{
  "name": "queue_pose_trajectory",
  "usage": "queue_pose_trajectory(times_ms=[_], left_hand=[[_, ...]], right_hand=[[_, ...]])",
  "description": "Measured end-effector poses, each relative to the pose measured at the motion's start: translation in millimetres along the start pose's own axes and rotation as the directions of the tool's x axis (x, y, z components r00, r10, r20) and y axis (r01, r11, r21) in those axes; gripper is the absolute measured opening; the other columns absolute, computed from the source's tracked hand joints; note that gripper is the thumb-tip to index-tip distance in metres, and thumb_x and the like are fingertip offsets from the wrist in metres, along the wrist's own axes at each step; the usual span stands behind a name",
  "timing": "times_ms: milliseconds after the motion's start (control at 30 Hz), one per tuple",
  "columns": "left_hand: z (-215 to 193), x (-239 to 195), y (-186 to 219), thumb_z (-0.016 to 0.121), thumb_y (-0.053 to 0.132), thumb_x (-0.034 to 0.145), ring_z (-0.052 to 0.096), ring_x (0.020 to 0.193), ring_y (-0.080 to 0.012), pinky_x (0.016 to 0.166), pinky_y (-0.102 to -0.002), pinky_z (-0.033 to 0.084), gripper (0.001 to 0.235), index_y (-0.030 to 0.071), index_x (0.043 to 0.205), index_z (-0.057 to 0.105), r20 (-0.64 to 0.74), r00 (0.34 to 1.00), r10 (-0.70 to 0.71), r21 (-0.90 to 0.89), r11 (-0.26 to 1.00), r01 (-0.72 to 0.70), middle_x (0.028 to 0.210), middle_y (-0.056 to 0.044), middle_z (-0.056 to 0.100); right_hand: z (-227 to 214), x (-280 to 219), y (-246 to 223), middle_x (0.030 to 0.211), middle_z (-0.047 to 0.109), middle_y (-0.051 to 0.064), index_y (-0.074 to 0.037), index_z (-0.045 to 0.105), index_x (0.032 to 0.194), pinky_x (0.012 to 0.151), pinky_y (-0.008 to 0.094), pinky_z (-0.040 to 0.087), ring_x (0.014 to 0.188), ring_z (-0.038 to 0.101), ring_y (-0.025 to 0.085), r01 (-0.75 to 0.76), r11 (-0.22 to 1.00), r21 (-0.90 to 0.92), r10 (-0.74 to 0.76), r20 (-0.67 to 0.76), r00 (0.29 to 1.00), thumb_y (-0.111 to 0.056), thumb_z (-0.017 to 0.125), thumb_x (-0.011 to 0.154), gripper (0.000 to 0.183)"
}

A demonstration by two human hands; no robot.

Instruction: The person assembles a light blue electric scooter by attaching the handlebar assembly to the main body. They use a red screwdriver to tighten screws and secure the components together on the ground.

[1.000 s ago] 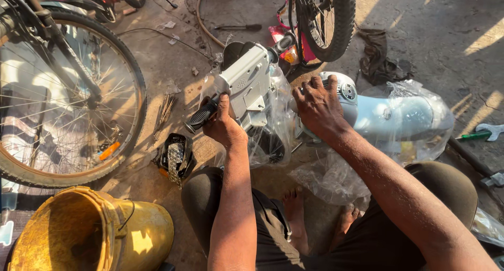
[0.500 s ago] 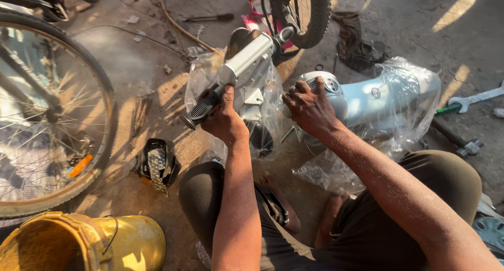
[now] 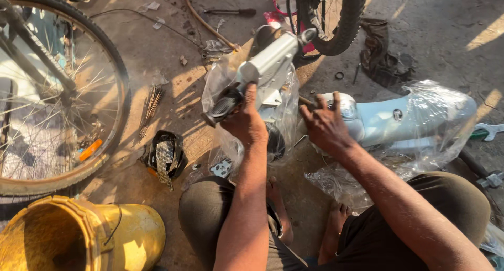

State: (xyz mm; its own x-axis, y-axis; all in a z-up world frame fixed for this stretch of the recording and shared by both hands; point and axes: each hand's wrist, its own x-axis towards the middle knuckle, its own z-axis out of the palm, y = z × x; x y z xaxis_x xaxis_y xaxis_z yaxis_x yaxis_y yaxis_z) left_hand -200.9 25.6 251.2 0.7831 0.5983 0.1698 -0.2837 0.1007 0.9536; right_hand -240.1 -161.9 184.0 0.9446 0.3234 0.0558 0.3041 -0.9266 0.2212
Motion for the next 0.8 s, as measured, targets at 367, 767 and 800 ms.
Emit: queue_pose_trajectory(times_ms=[367,767,800], left_hand=[[40.0,-66.7,-8.4,0.086,0.006,0.08,0.064,0.09,-0.0171,0.085,-0.033,0.056,0.035,-0.001,0.106,0.063,0.207,0.977,-0.042,-0.13,0.989,0.07,0.1,-0.006,0.065],[62.6,-72.2,-24.4,0.083,-0.001,0.08,0.068,0.092,-0.0168,0.085,-0.033,0.059,0.036,-0.003,0.111,0.064,0.179,0.983,-0.044,-0.172,0.982,0.075,0.104,-0.008,0.068],[63.1,-70.5,-22.2,0.083,0.0,0.08,0.068,0.092,-0.0168,0.084,-0.033,0.059,0.036,-0.003,0.111,0.064,0.151,0.987,-0.062,-0.154,0.984,0.086,0.104,-0.008,0.069]], right_hand=[[-29.0,-20.2,49.8,0.104,0.074,0.006,-0.014,0.062,0.109,0.108,0.053,0.031,0.13,0.054,0.028,-0.003,0.902,0.433,0.064,-0.125,0.99,-0.029,0.085,0.067,0.05],[-28.6,-16.5,62.7,0.089,0.073,0.003,-0.015,0.063,0.097,0.112,0.06,0.022,0.125,0.056,0.029,-0.045,0.899,0.435,0.088,-0.079,0.993,-0.029,0.087,0.067,0.041],[-28.4,-15.1,61.2,0.088,0.073,0.004,-0.015,0.063,0.098,0.113,0.061,0.02,0.123,0.057,0.029,-0.031,0.906,0.422,0.08,-0.098,0.992,-0.03,0.087,0.066,0.042]])
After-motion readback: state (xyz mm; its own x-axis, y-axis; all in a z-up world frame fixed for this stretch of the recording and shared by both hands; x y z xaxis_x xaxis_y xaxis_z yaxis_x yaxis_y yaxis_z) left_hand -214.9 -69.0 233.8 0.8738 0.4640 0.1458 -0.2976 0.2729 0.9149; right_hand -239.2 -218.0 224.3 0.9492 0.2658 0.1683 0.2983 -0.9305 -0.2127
